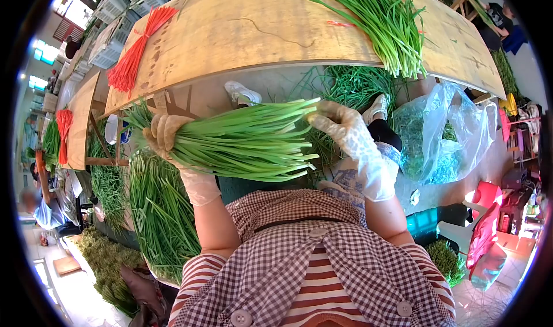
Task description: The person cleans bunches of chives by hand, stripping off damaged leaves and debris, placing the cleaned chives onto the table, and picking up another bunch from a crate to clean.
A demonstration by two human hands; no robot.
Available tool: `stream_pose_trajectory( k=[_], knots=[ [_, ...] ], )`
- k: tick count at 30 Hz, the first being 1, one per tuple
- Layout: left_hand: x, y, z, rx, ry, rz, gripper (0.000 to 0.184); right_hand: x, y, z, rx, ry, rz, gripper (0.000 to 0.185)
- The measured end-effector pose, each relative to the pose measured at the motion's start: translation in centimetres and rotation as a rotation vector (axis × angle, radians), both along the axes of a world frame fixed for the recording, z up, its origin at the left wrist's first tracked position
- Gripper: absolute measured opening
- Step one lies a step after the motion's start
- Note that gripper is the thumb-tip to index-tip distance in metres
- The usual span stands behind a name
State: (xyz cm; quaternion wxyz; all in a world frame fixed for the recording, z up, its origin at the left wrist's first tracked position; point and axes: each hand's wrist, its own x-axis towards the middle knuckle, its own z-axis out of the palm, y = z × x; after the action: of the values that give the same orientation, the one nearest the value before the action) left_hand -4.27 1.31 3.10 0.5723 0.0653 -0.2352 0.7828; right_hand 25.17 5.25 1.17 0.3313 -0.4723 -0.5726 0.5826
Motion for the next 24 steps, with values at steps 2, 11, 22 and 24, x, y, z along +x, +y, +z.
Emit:
stream_pose_trajectory(
  k=[2, 11, 22, 24],
  knots=[
    [-0.2, 0.3, -0.5, 0.019, 0.032, -0.012, 0.027, -0.8, 0.2, 0.7, -0.116, 0.11, 0.101, 0.032],
    [0.2, 0.3, -0.6, 0.04, 0.114, -0.022, 0.026, -1.9, -0.1, 0.9, -0.147, 0.067, 0.189, 0.024],
    [-1.4, -0.6, -0.6, -0.018, 0.132, 0.039, 0.026, 3.6, 2.3, -3.1, 0.114, 0.015, -0.138, 0.016],
    [-2.2, -0.9, -0.3, 0.012, 0.054, 0.029, 0.031, 6.7, 4.6, -8.4, 0.102, -0.025, -0.425, 0.014]
  ],
)
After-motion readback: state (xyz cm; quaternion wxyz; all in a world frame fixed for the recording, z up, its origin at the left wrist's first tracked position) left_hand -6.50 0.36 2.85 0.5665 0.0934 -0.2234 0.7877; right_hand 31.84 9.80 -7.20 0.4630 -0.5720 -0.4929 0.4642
